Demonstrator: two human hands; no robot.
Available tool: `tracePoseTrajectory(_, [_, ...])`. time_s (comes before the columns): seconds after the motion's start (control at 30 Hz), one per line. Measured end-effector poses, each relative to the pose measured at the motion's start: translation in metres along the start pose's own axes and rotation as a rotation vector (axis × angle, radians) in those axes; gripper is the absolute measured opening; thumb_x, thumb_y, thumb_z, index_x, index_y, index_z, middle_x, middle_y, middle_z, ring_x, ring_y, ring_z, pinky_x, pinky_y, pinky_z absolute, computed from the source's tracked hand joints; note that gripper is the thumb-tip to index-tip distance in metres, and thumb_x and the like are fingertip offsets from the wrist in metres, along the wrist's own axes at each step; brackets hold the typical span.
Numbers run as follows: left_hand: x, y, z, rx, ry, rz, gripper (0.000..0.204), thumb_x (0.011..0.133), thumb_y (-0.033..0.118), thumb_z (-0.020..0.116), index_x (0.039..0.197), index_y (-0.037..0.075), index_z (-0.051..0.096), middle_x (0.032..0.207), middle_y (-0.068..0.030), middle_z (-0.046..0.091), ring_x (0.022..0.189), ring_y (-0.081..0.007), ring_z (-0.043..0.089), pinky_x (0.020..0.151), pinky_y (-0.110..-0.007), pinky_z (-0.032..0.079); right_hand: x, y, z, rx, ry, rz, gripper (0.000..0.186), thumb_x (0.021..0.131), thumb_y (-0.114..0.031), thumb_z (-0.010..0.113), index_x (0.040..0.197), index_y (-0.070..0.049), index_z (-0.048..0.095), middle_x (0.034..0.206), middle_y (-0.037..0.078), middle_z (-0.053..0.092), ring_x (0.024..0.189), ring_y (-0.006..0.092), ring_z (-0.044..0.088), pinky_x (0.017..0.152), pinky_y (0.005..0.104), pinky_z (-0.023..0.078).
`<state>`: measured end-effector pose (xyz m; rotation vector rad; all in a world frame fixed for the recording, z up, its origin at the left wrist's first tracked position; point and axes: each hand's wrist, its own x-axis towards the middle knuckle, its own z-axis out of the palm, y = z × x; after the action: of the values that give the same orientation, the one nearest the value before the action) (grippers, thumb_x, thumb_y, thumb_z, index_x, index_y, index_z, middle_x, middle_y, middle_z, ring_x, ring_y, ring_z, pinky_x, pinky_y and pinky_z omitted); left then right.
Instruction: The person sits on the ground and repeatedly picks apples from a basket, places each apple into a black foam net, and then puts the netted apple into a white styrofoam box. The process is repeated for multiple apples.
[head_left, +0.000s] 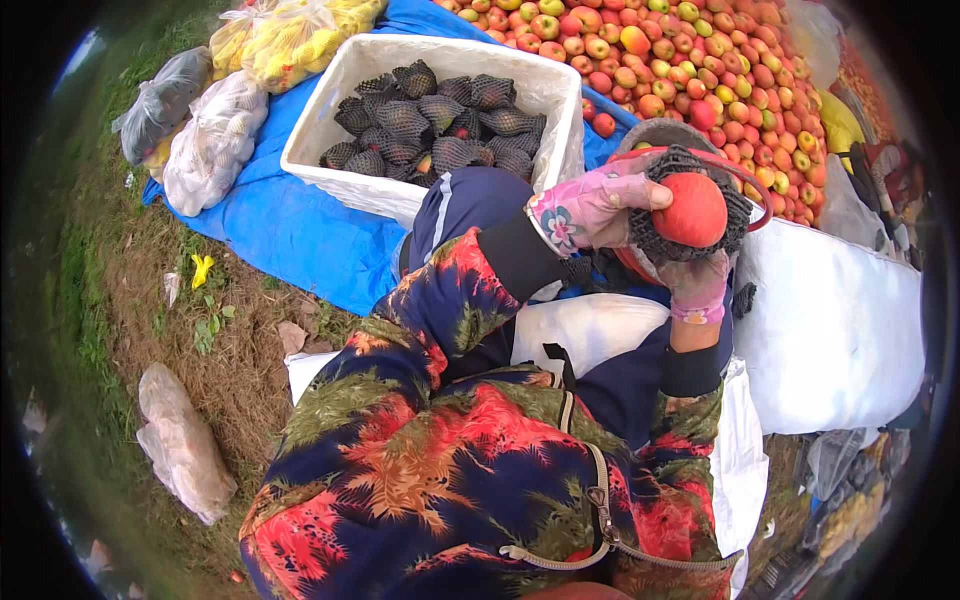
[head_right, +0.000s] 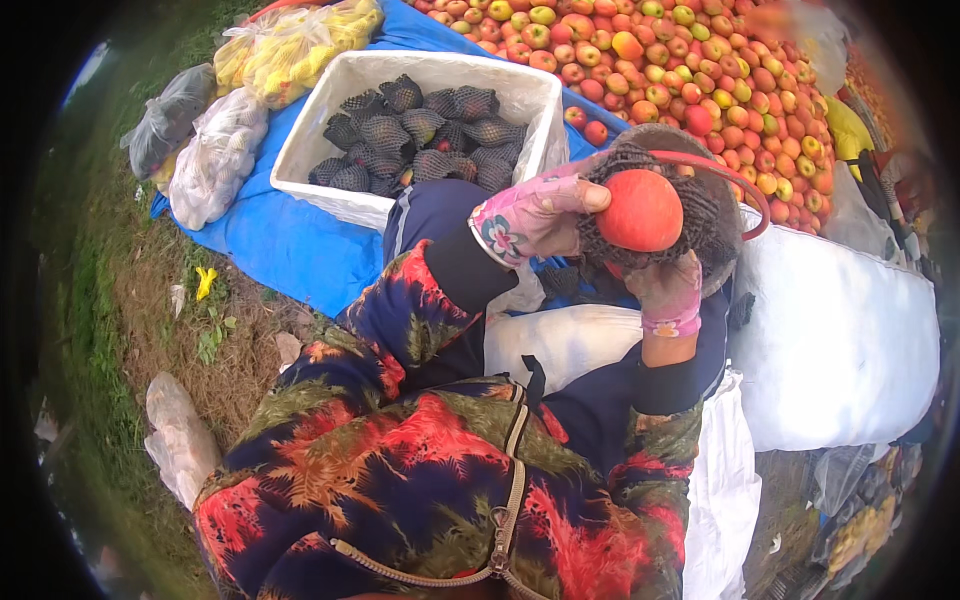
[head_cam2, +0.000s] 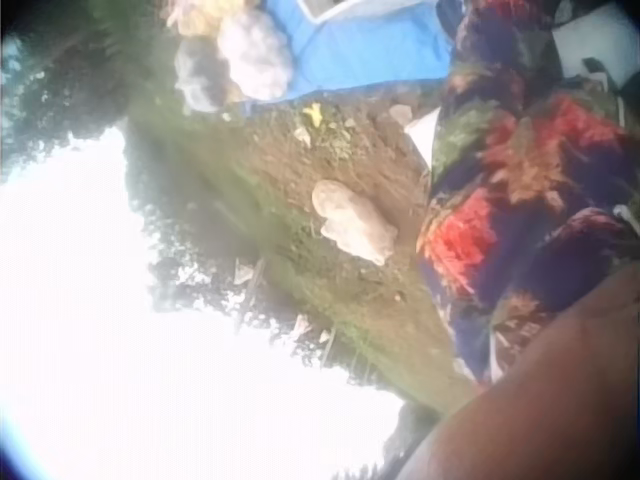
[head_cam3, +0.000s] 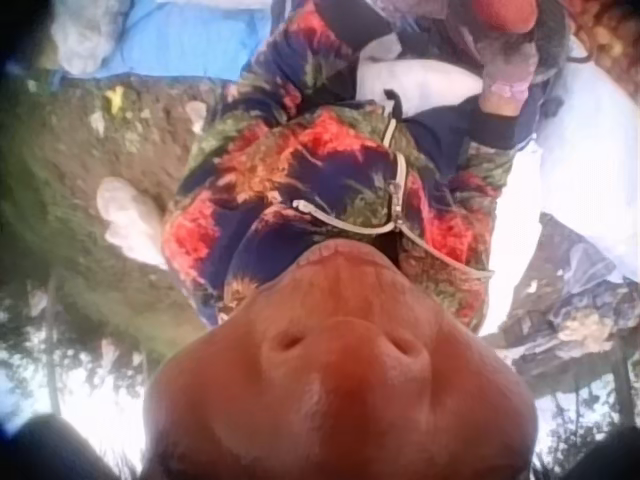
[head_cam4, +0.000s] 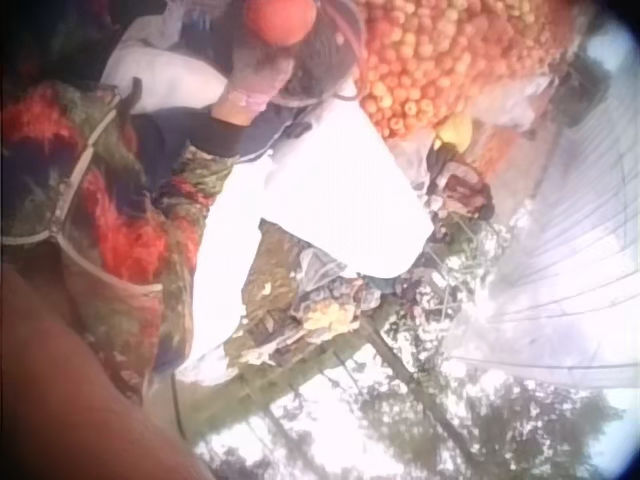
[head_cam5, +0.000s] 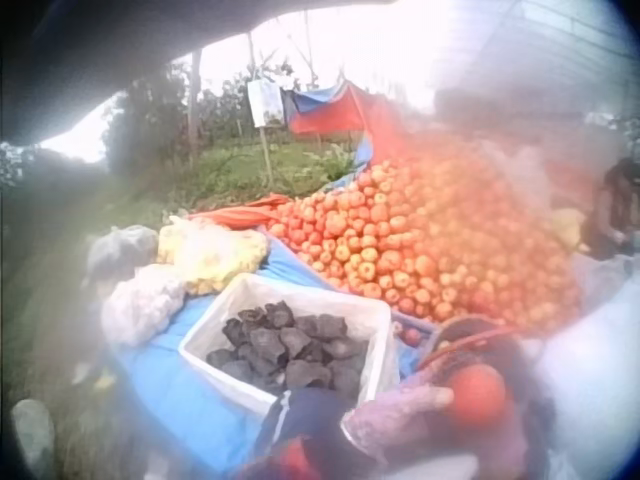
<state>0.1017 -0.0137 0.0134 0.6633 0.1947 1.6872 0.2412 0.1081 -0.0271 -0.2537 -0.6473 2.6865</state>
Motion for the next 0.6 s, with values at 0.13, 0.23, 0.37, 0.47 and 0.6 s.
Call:
tracePoseTrajectory(0.13, [-0.002, 0.035, -0.006, 0.556, 0.246, -0.042, 0.065, 0.076, 0.021, 0.068, 0.129, -0.001, 0.038, 0.122, -0.0134, 0.05, 0.112, -0.0215, 0.052, 0.093, -0.033, 0.044, 0.027, -0.025, 0.018, -0.624, -0.001, -0.433, 0.042, 0.09, -0.02, 0.051, 0.127, -0.002, 0.042, 0.125, 0.017, 0.048, 0.109, 0.0288, 0.053, 0.09, 0.0402, 0.047])
tracePoseTrajectory(0.23, [0.0, 0.062, -0.044, 0.975, 0.41, 0.133, 0.065, 0.077, 0.026, 0.069, 0.129, -0.001, 0.04, 0.114, -0.0142, 0.055, 0.1, -0.0204, 0.058, 0.085, -0.03, 0.048, 0.031, 0.002, 0.078, -1.573, 0.045, -0.669, 0.036, 0.085, -0.02, 0.058, 0.117, -0.004, 0.053, 0.114, 0.013, 0.055, 0.096, 0.0226, 0.059, 0.081, 0.0318, 0.049])
tracePoseTrajectory(0.37, [-0.004, 0.125, -0.125, 1.892, 0.567, -0.031, 0.059, 0.073, 0.031, 0.069, 0.118, -0.001, 0.052, 0.112, -0.0194, 0.058, 0.103, -0.0286, 0.057, 0.089, -0.034, 0.045, 0.025, 0.023, 0.035, -1.982, -0.21, -0.631, 0.032, 0.084, -0.019, 0.059, 0.113, -0.005, 0.057, 0.101, 0.013, 0.06, 0.086, 0.0236, 0.061, 0.077, 0.0315, 0.048])
tracePoseTrajectory(0.47, [-0.018, 0.138, -0.194, 2.355, 0.558, -0.304, 0.052, 0.072, 0.03, 0.066, 0.117, 0.008, 0.053, 0.11, -0.0214, 0.055, 0.101, -0.0359, 0.056, 0.087, -0.041, 0.046, 0.041, -0.051, -0.095, -1.949, 0.332, -0.234, 0.027, 0.085, -0.016, 0.054, 0.109, -0.003, 0.058, 0.101, 0.015, 0.064, 0.094, 0.0267, 0.062, 0.081, 0.0324, 0.048])
tracePoseTrajectory(0.6, [-0.033, 0.112, -0.23, 2.567, 0.393, -0.557, 0.054, 0.072, 0.021, 0.067, 0.122, 0.013, 0.048, 0.119, -0.0191, 0.048, 0.101, -0.0368, 0.056, 0.084, -0.043, 0.048, 0.048, -0.074, -0.167, -2.252, 0.353, 0.463, 0.047, 0.081, -0.036, 0.058, 0.117, -0.006, 0.054, 0.109, 0.019, 0.061, 0.103, 0.034, 0.057, 0.087, 0.0387, 0.045])
